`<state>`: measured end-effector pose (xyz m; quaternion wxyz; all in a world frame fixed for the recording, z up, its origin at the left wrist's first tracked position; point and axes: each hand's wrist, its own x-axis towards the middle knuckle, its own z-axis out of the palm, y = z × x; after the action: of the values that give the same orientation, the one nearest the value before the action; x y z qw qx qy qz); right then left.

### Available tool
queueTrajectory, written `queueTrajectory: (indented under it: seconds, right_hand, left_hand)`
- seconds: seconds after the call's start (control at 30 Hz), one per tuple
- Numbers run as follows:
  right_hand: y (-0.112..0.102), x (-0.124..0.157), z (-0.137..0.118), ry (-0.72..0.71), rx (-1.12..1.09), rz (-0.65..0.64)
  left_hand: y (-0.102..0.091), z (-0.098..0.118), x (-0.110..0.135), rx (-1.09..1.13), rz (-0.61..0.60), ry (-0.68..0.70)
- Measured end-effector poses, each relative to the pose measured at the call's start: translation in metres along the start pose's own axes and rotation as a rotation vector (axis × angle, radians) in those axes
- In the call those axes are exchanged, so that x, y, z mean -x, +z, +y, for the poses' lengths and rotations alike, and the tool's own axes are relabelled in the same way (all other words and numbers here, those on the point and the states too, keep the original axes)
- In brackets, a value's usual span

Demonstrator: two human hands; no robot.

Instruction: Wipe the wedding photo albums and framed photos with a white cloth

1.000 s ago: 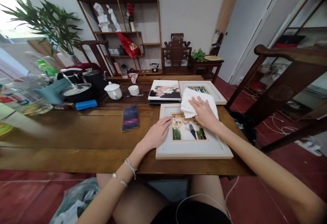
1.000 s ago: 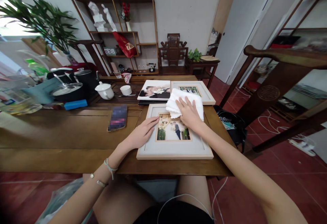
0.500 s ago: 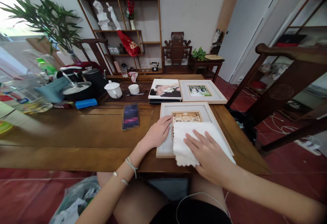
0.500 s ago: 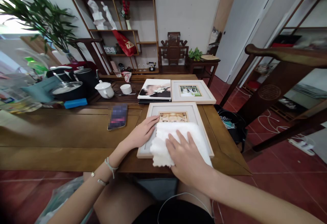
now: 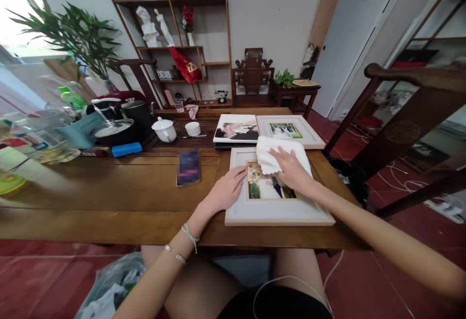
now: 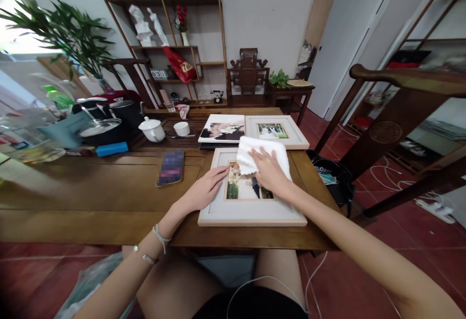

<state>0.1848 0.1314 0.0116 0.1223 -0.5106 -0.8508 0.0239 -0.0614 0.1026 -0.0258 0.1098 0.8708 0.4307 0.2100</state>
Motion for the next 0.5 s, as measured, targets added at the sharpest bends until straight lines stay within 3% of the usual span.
queueTrajectory:
  seconds: [0.1, 0.23, 0.37, 0.5]
  right_hand:
    - [0.0, -0.02, 0.004, 0.041, -0.049, 0.07]
    - [0.004, -0.02, -0.008, -0.012, 0.05, -0.052]
    - [-0.002, 0.009, -0.033, -0.067, 0.08, -0.189]
    - [-0.022, 0.052, -0.06, -0.093, 0.031, -0.284]
  left_hand:
    - [-0.001, 0.0, 0.0, 0.006, 0.01, 0.004]
    - [-0.001, 0.001, 0.0, 0.002, 0.005, 0.005]
    - [-0.001, 0.002, 0.0, 0.007, 0.025, 0.005]
    - [0.0, 0.003, 0.0, 0.005, 0.037, -0.001]
